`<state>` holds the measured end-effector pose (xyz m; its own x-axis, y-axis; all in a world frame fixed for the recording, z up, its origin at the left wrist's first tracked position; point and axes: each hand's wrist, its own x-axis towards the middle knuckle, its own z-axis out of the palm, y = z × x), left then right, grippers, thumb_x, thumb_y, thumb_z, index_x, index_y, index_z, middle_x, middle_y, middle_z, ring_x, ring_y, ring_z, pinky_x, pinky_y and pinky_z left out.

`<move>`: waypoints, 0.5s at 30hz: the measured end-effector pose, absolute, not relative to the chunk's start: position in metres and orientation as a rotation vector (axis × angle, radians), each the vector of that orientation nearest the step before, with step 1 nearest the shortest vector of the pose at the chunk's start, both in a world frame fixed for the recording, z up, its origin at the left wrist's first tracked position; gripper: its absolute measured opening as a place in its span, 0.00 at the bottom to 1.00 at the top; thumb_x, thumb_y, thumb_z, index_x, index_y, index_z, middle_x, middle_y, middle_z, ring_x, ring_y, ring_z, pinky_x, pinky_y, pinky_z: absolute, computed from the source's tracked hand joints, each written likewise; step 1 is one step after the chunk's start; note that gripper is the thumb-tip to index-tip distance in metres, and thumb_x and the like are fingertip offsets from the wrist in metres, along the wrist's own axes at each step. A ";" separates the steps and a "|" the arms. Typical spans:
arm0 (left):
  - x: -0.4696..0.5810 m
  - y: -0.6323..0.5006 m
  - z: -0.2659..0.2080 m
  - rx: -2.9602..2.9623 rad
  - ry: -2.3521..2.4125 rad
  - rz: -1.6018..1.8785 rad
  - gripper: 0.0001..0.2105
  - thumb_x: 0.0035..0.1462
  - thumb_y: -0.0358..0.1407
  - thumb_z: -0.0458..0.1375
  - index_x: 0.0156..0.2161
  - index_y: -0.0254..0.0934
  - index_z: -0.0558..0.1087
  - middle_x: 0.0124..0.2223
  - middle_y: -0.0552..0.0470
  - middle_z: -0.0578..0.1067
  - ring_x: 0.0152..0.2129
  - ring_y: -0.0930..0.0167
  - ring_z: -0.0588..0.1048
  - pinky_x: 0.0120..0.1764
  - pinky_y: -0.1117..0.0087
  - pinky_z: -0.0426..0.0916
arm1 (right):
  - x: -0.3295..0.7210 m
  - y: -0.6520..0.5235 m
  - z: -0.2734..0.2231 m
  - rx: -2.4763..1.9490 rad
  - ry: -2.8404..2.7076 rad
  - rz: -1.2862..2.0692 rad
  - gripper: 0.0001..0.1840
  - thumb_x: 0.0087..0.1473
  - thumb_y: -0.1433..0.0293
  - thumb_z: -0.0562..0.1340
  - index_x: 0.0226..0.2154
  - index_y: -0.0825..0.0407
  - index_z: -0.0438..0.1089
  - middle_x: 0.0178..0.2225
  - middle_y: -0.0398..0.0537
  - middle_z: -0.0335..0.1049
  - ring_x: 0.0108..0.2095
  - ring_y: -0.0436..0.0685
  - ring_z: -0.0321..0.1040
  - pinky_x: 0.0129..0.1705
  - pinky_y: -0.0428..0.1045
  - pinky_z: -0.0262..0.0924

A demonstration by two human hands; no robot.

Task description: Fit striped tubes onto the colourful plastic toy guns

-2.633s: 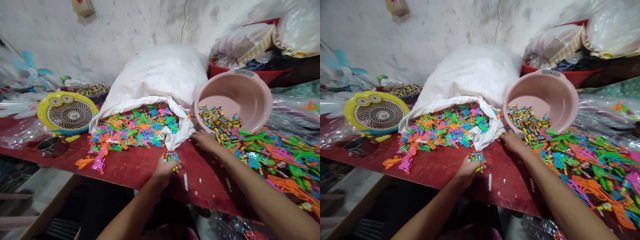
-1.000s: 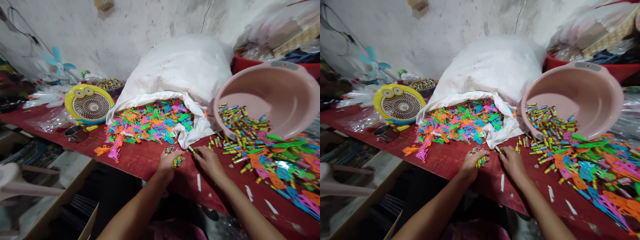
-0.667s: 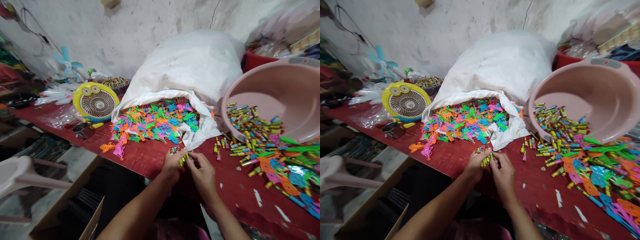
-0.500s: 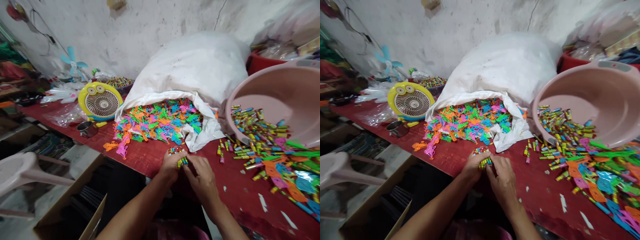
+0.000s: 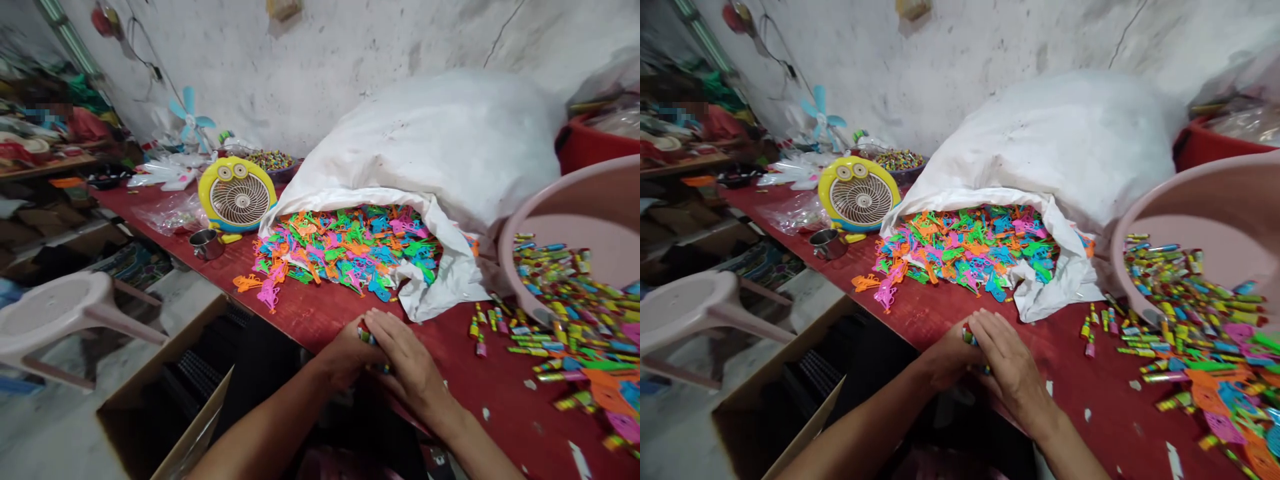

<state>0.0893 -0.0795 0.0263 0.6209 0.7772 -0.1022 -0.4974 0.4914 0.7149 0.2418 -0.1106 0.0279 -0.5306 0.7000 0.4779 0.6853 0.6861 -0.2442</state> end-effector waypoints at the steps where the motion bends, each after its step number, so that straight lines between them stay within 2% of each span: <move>1: 0.088 -0.078 0.025 0.683 0.472 0.849 0.23 0.36 0.26 0.69 0.43 0.33 0.73 0.39 0.47 0.76 0.35 0.67 0.75 0.35 0.73 0.67 | 0.238 -0.107 0.028 -1.052 -2.346 0.061 0.41 0.60 0.69 0.60 0.69 0.47 0.40 0.65 0.56 0.54 0.65 0.63 0.49 0.63 0.64 0.52; 4: 0.080 -0.070 0.022 0.634 0.572 0.962 0.23 0.37 0.26 0.67 0.43 0.34 0.71 0.35 0.49 0.76 0.29 0.69 0.75 0.30 0.73 0.68 | 0.226 -0.095 0.035 -1.045 -2.374 0.189 0.41 0.58 0.70 0.60 0.69 0.45 0.42 0.66 0.54 0.51 0.66 0.63 0.47 0.63 0.63 0.53; 7: 0.066 -0.056 0.021 0.597 0.681 1.067 0.26 0.37 0.28 0.67 0.46 0.35 0.68 0.31 0.52 0.74 0.22 0.71 0.72 0.25 0.72 0.68 | 0.221 -0.072 0.045 -1.095 -2.333 0.350 0.41 0.58 0.65 0.60 0.69 0.46 0.42 0.67 0.55 0.48 0.66 0.62 0.47 0.63 0.61 0.53; 11: 0.047 -0.041 0.017 0.630 0.728 1.150 0.29 0.38 0.31 0.70 0.48 0.35 0.65 0.32 0.52 0.74 0.22 0.71 0.74 0.24 0.72 0.69 | 0.223 -0.018 0.044 -1.273 -2.069 0.235 0.27 0.61 0.64 0.56 0.62 0.50 0.58 0.59 0.56 0.62 0.59 0.62 0.59 0.59 0.60 0.57; 15: 0.045 -0.038 0.013 0.642 0.769 1.134 0.30 0.37 0.32 0.70 0.47 0.34 0.64 0.29 0.53 0.74 0.20 0.70 0.74 0.22 0.73 0.68 | 0.217 0.033 0.025 -1.476 -1.984 0.075 0.24 0.55 0.65 0.58 0.53 0.57 0.68 0.48 0.61 0.68 0.51 0.67 0.64 0.54 0.62 0.59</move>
